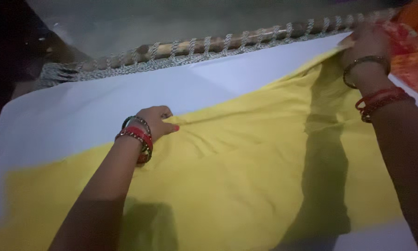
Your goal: The person irons a yellow cloth laid on a white sheet, repeatedly folding and pressing it with an electric iron. The person smooths the fabric by hand between ironing passes and folds the cloth into a compact rectangle.
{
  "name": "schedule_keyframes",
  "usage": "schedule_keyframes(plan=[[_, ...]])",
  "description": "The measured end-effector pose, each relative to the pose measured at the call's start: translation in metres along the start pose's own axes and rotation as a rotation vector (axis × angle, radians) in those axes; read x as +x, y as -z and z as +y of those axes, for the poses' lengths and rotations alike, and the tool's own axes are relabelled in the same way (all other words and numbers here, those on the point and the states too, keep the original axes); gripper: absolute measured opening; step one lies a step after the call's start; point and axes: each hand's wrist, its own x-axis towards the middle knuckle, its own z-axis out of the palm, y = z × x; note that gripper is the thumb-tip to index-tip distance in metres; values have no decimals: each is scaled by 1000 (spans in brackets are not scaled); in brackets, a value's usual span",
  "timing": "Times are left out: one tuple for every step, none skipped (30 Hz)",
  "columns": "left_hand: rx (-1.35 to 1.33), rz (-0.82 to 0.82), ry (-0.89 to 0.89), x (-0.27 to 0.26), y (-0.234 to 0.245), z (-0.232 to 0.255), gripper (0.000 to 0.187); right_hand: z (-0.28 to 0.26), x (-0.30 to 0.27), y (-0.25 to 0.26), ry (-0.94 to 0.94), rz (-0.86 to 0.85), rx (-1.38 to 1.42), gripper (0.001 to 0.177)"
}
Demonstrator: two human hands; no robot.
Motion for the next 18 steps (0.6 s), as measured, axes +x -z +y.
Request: schedule_keyframes(plan=[[-6, 7, 22, 0, -2, 1, 52, 10, 0, -11, -46, -26, 42, 32], [-12, 14, 45, -1, -4, 3, 52, 17, -1, -19, -98, -79, 79, 36], [-18, 22, 68, -1, -6, 6, 52, 23, -5, -27, -149, -133, 115, 40], [-43, 26, 19, -2, -7, 9, 52, 28, -10, -33, -199, -187, 152, 44], [-68, 32, -31, -4, -7, 12, 51, 31, -16, -36, -250, -239, 190, 48], [-93, 38, -81, -5, -7, 16, 50, 31, -22, -39, -263, -291, 329, 51], [-59, 47, -121, -5, -8, 23, 50, 28, -29, -41, -273, -343, 469, 54], [-25, 56, -161, -4, -8, 31, 50, 23, -32, -41, -282, -394, 610, 58], [9, 65, -202, -3, -10, 39, 50, 18, -33, -41, -293, -338, 576, 56], [-36, 61, -203, -3, -12, 46, 47, 12, -33, -41, -303, -283, 542, 55], [-80, 57, -202, -5, -14, 53, 43, 4, -32, -40, -312, -228, 509, 56], [-124, 53, -201, -6, -16, 60, 40, -2, -30, -38, -282, -244, 446, 58], [-102, 62, -214, -7, -18, 67, 34, -8, -28, -36, -248, -258, 383, 60], [-81, 70, -227, -8, -21, 74, 28, -13, -27, -34, -215, -272, 320, 62], [-58, 77, -239, -10, -23, 80, 23, -17, -28, -32, -240, -294, 375, 60], [-42, 96, -325, -13, -24, 83, 19, -20, -29, -30, -266, -316, 430, 57], [-27, 113, -411, -15, -26, 85, 16, -22, -31, -30, -292, -340, 485, 55], [-11, 129, -497, -18, -29, 87, 14, -24, -33, -29, -318, -344, 525, 58]])
